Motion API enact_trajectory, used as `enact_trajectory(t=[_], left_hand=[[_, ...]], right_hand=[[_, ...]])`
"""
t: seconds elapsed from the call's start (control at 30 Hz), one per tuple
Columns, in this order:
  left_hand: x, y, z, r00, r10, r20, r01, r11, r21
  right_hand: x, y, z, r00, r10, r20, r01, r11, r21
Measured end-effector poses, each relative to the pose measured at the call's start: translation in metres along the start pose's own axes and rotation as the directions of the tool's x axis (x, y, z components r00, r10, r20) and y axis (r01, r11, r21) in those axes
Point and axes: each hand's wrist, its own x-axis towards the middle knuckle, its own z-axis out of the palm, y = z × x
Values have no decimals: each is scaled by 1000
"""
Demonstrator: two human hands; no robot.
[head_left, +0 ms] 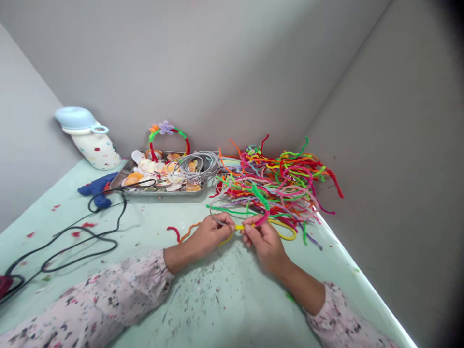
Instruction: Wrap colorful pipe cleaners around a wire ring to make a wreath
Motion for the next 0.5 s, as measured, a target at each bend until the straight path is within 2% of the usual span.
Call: enact_trajectory(t=[0.27, 0.5], left_hand=[[5, -11, -3, 1000, -10, 1, 10, 1000, -16], [0, 1, 0, 1000, 21, 8, -21, 1000, -10]], right_hand=[[-2, 3, -2, 999, -27, 23, 29, 995, -99], [0, 0, -3, 1000, -12, 5, 12, 999, -33]])
